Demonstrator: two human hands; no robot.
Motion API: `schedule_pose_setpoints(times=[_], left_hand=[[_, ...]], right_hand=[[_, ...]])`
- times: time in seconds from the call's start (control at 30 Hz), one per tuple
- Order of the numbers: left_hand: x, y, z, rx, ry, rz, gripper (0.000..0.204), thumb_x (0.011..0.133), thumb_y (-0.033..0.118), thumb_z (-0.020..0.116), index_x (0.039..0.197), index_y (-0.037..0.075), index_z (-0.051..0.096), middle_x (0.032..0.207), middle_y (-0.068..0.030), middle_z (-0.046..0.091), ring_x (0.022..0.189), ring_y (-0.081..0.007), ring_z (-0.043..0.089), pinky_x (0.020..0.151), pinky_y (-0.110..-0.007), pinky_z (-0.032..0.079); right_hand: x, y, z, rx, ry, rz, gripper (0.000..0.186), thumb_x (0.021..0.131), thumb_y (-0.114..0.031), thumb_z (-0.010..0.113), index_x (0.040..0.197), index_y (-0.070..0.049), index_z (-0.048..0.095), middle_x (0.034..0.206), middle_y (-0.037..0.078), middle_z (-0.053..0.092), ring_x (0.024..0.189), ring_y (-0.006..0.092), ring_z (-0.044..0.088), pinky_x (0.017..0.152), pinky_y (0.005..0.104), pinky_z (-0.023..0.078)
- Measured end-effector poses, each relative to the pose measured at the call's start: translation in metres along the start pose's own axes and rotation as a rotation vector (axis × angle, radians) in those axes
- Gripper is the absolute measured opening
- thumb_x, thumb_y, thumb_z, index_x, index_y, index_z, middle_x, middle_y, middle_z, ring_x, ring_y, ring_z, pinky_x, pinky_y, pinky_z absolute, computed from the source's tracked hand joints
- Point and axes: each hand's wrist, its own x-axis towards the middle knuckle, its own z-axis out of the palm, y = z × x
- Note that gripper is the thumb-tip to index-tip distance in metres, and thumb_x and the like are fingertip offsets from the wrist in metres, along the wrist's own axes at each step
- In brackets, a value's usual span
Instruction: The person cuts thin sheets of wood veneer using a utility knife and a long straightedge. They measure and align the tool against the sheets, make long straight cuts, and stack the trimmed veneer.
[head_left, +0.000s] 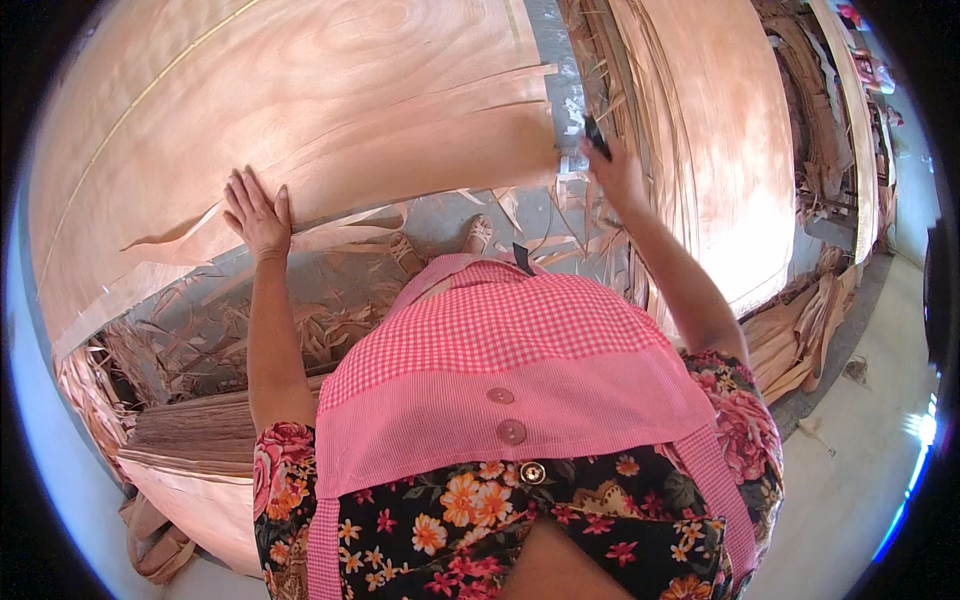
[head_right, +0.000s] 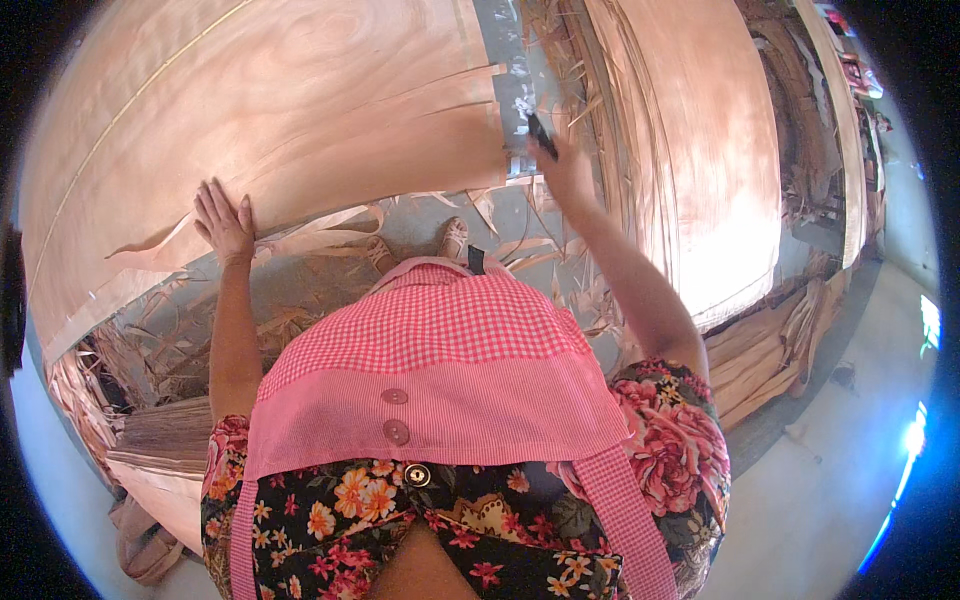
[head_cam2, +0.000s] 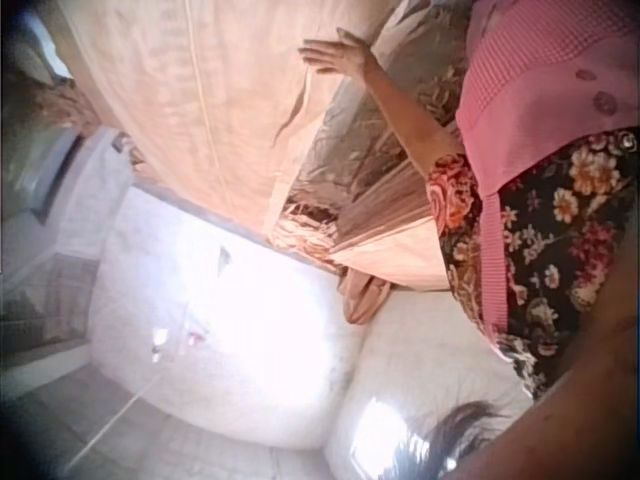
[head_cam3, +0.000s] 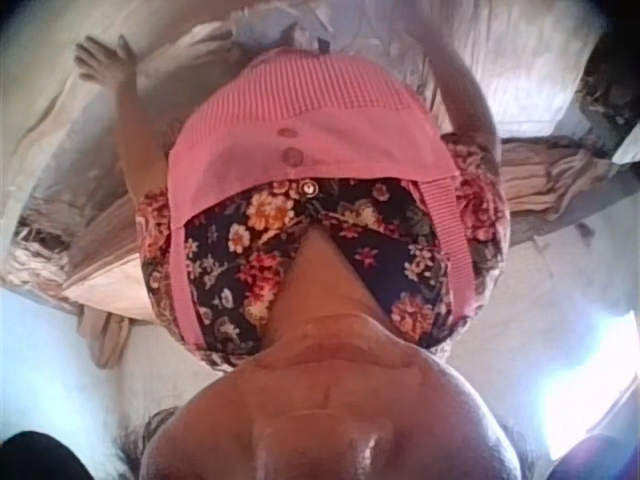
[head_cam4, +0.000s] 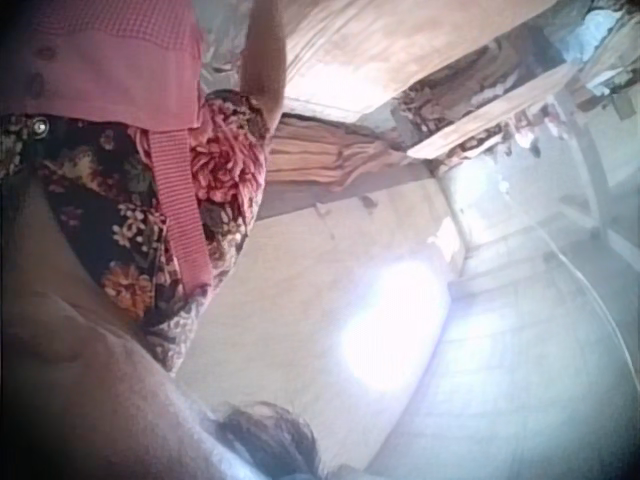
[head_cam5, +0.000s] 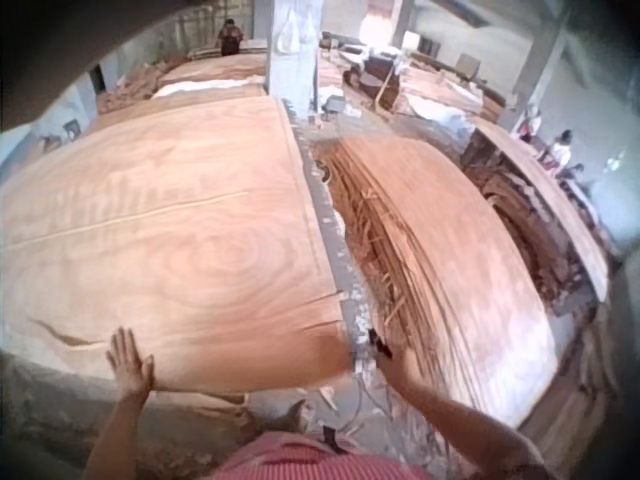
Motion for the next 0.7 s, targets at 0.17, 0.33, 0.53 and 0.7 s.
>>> schedule_pose_setpoints(times=[0.17, 0.33, 0.53, 0.7], left_hand=[[-0.092, -0.022, -0.088, -0.048, 0.064, -0.03, 0.07, 0.082, 0.05, 0.043, 0.136, 0.012, 0.019, 0.142, -0.0107, 0.014, 0.13, -0.0324, 0.011, 0.1, -0.056, 0.008], [-0.169, 0.034, -0.163, 0.031, 0.119, 0.013, 0.066, 0.083, 0.049, 0.044, 0.133, 0.011, 0.026, 0.141, -0.0123, 0.018, 0.13, -0.0354, 0.011, 0.097, -0.061, 0.008], [-0.182, 0.009, -0.23, 0.14, 0.008, 0.768, 0.045, 0.08, 0.018, 0.044, 0.124, 0.013, 0.042, 0.131, -0.0018, 0.037, 0.122, -0.0245, 0.032, 0.093, -0.047, 0.029], [-0.161, -0.067, -0.254, 0.056, -0.026, 0.944, 0.044, 0.076, 0.013, 0.045, 0.12, 0.012, 0.046, 0.126, 0.0009, 0.043, 0.111, -0.0187, 0.043, 0.089, -0.032, 0.037]], right_hand=[[-0.176, 0.002, -0.014, 1.075, 0.179, 0.547, 0.015, 0.075, -0.008, 0.062, 0.088, -0.001, 0.058, 0.066, 0.001, 0.055, 0.044, 0.008, 0.045, 0.039, 0.0226, 0.033], [-0.242, 0.032, -0.066, 1.099, 0.0, 0.535, 0.032, 0.075, -0.004, 0.062, 0.105, 0.002, 0.053, 0.059, -0.002, 0.045, 0.044, 0.0082, 0.04, 0.043, 0.0222, 0.034], [-0.301, 0.006, -0.068, 0.961, -0.161, 0.446, 0.027, 0.075, -0.01, 0.062, 0.101, -0.009, 0.059, 0.073, -0.003, 0.052, 0.065, 0.0062, 0.048, 0.047, 0.0195, 0.035], [-0.32, -0.067, -0.017, 1.058, -0.077, 0.432, 0.02, 0.075, -0.009, 0.063, 0.093, -0.007, 0.055, 0.071, -0.001, 0.051, 0.062, 0.007, 0.047, 0.045, 0.0186, 0.033]])
